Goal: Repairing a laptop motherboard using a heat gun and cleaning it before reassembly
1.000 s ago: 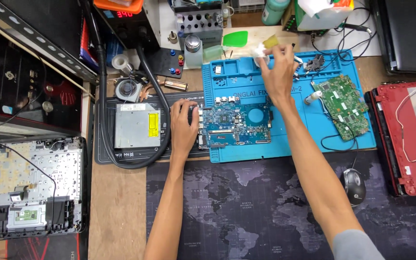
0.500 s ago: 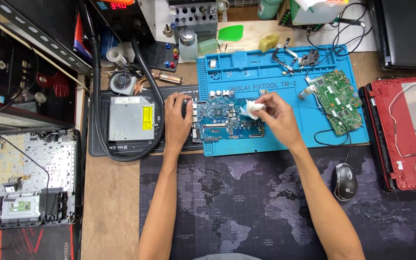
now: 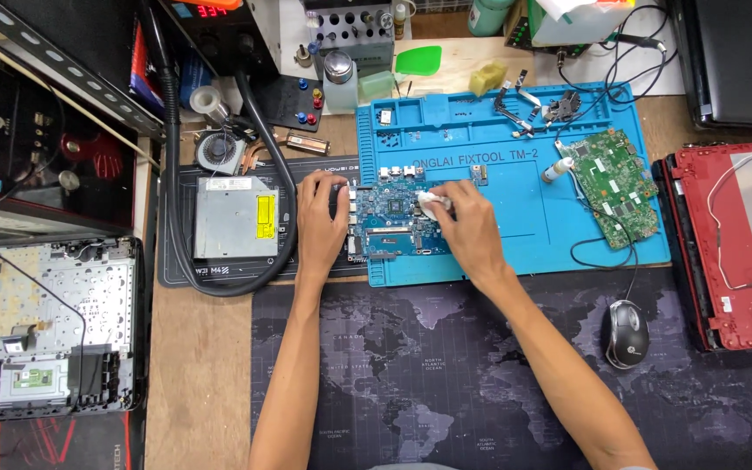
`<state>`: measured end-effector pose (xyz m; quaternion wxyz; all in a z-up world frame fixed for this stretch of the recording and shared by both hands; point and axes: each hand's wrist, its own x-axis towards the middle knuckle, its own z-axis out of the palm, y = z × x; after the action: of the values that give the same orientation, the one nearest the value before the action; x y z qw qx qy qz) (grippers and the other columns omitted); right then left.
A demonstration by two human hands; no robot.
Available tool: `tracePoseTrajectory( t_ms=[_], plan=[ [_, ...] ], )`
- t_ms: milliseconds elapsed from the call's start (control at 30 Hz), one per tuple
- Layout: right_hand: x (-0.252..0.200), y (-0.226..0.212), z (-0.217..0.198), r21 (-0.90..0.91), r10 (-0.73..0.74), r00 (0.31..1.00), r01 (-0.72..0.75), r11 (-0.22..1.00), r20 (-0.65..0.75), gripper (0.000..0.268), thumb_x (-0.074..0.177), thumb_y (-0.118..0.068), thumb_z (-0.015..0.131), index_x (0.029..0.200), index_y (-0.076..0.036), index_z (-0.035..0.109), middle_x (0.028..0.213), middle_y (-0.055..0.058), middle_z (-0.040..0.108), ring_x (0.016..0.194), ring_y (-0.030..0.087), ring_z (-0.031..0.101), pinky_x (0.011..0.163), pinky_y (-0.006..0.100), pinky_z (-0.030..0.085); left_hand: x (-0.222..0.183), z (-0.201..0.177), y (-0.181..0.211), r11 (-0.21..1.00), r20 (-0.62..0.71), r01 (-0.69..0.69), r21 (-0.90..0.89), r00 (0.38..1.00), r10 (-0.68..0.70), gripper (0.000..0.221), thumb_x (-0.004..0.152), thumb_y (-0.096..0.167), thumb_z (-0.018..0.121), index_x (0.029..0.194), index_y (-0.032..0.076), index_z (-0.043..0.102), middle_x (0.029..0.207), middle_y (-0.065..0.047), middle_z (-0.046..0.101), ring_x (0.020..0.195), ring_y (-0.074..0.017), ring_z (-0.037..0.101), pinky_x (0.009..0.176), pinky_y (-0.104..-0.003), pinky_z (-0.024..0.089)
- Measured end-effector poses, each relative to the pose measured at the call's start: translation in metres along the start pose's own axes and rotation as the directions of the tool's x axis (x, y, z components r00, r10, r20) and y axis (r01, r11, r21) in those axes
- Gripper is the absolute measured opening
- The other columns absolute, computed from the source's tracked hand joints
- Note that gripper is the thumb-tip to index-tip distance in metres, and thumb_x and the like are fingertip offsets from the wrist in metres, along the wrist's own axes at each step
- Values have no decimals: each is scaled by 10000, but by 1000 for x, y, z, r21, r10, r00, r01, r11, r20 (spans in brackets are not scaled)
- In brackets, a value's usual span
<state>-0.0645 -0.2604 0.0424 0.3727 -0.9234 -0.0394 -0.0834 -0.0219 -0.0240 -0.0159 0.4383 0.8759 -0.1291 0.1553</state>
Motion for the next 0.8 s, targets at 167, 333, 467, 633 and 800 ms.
tracePoseTrajectory(
  t_ms=[167, 333, 467, 633, 800],
  plan=[
    [-3, 0, 14, -92, -54, 998, 50, 995, -45, 73, 952, -38, 747, 1004, 12, 737, 853, 121, 626, 716, 228, 694, 712, 343, 579, 1, -1, 3, 999, 3, -3, 32, 1000, 3, 119, 1066, 156, 570, 1115, 76, 643, 1159, -105, 559, 1286, -335, 521, 1084, -448, 415],
    [-21, -1, 13, -283, -134, 991, 135, 950, 21, 95, 979, -49, 687, 1055, -31, 740, 863, 51, 543, 732, 206, 658, 676, 342, 510, 1, -1, 2, 998, 9, -5, 67, 1000, 5, 126, 1072, 170, 561, 1110, 79, 640, 1173, -108, 551, 1300, -345, 510, 1086, -450, 417],
    [-16, 7, 16, -392, -154, 988, 147, 908, 14, 100, 947, -61, 725, 1038, -83, 759, 858, 27, 563, 786, 173, 637, 702, 310, 471, 1, 2, 1, 995, 20, -17, 97, 1000, 15, 119, 1064, 169, 573, 1111, 83, 641, 1190, -107, 549, 1317, -342, 505, 1097, -454, 417],
    [8, 21, 23, -405, -90, 996, 79, 911, -9, 96, 982, -89, 708, 1049, -73, 775, 829, 63, 619, 774, 171, 611, 734, 302, 472, -1, 1, 0, 993, 16, -26, 114, 1000, 25, 121, 1065, 166, 576, 1113, 77, 642, 1193, -117, 550, 1318, -350, 505, 1101, -456, 418],
    [-1, 21, 19, -327, -120, 993, 113, 938, -2, 54, 935, -96, 745, 977, -100, 778, 794, 21, 569, 771, 181, 629, 746, 334, 473, -1, 0, 1, 994, 36, -22, 106, 999, 18, 138, 1082, 177, 544, 1129, 81, 632, 1203, -116, 541, 1339, -350, 490, 1110, -454, 410]
  ],
)
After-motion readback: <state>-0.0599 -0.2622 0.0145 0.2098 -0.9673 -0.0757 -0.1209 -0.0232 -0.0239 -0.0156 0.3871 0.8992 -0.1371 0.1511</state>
